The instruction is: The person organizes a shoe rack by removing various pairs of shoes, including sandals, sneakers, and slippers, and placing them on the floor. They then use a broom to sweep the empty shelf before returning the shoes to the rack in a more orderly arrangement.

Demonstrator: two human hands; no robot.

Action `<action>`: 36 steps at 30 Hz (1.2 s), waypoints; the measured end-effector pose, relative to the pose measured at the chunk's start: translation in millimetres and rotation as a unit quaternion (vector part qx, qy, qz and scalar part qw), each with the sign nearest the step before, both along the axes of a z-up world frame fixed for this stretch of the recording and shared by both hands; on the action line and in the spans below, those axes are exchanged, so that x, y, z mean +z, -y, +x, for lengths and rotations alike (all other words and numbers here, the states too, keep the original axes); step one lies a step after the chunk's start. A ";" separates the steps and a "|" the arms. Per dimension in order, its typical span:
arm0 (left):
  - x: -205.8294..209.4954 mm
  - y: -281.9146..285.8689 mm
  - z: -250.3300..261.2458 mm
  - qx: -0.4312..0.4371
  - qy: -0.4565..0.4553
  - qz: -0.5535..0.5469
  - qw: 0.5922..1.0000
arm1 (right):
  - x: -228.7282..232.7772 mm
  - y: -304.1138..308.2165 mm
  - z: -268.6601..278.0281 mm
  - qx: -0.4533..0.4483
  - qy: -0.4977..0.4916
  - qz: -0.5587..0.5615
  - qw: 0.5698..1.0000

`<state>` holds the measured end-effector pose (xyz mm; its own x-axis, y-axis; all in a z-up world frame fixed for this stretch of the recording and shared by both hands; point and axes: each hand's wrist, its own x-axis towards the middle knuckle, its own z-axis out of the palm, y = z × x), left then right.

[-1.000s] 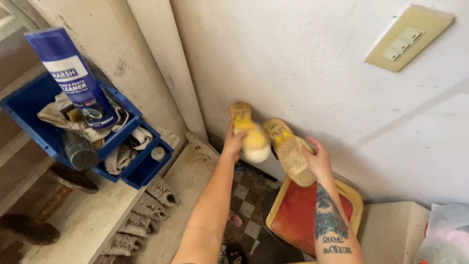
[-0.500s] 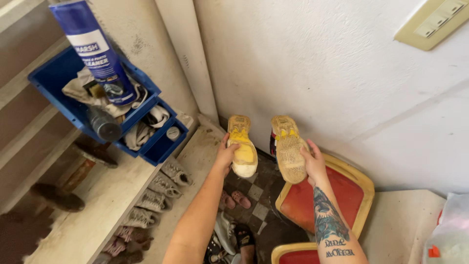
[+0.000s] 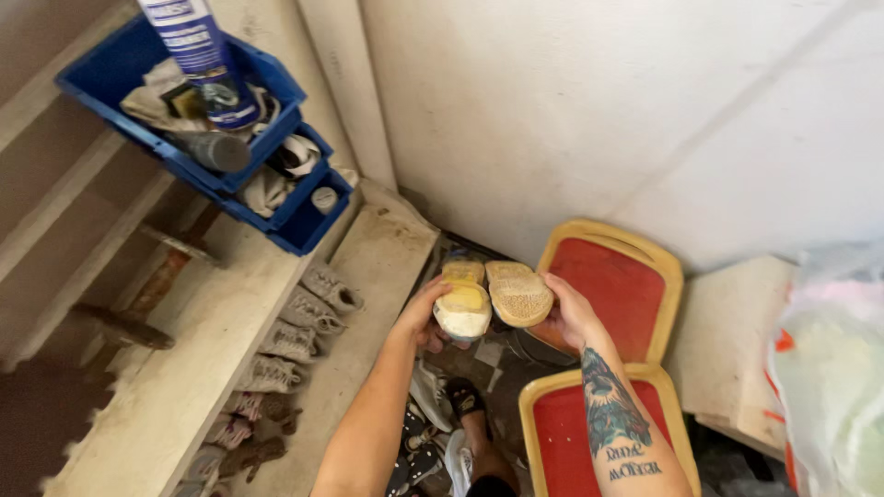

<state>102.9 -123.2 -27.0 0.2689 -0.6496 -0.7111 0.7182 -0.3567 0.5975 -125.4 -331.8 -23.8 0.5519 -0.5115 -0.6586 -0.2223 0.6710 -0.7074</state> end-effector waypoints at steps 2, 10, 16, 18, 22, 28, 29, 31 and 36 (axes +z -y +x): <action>-10.0 0.4 -26.6 -0.052 -0.017 -0.014 0.998 | 0.6 -3.8 -36.8 -0.007 -0.004 0.000 1.000; -61.5 65.2 -114.4 -0.099 -0.050 0.077 0.991 | -69.4 22.9 -154.1 -0.142 -0.055 -0.007 0.988; -101.9 156.7 -152.5 -0.152 0.053 0.040 0.986 | -102.7 64.1 -191.3 -0.277 0.003 0.017 0.961; -112.3 185.8 -169.3 -0.173 0.092 -0.031 0.980 | -104.6 70.4 -195.4 -0.303 -0.032 0.018 0.952; -104.1 192.7 -193.7 -0.247 0.325 -0.074 0.910 | -108.3 72.7 -187.8 -0.206 -0.099 -0.099 0.969; -4.5 141.2 -182.7 -0.279 0.531 -0.038 0.799 | -113.9 55.3 -156.7 -0.120 -0.060 -0.086 0.987; 16.3 130.9 -177.1 -0.271 0.545 -0.035 0.793 | -114.4 51.2 -147.3 -0.107 -0.048 -0.089 0.989; 56.9 108.2 -167.3 -0.232 0.575 -0.067 0.782 | -114.6 40.8 -125.0 -0.065 -0.027 -0.115 0.991; 140.2 35.2 -144.4 -0.141 0.743 -0.120 0.644 | -103.3 -0.9 -61.5 0.051 0.135 -0.112 0.983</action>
<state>-41.5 -158.3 113.1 0.3838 -0.8646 0.3244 -0.7817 -0.1171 0.6126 -186.9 -330.8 -127.1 0.7474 -0.5599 -0.3575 -0.0638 0.4751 -0.8776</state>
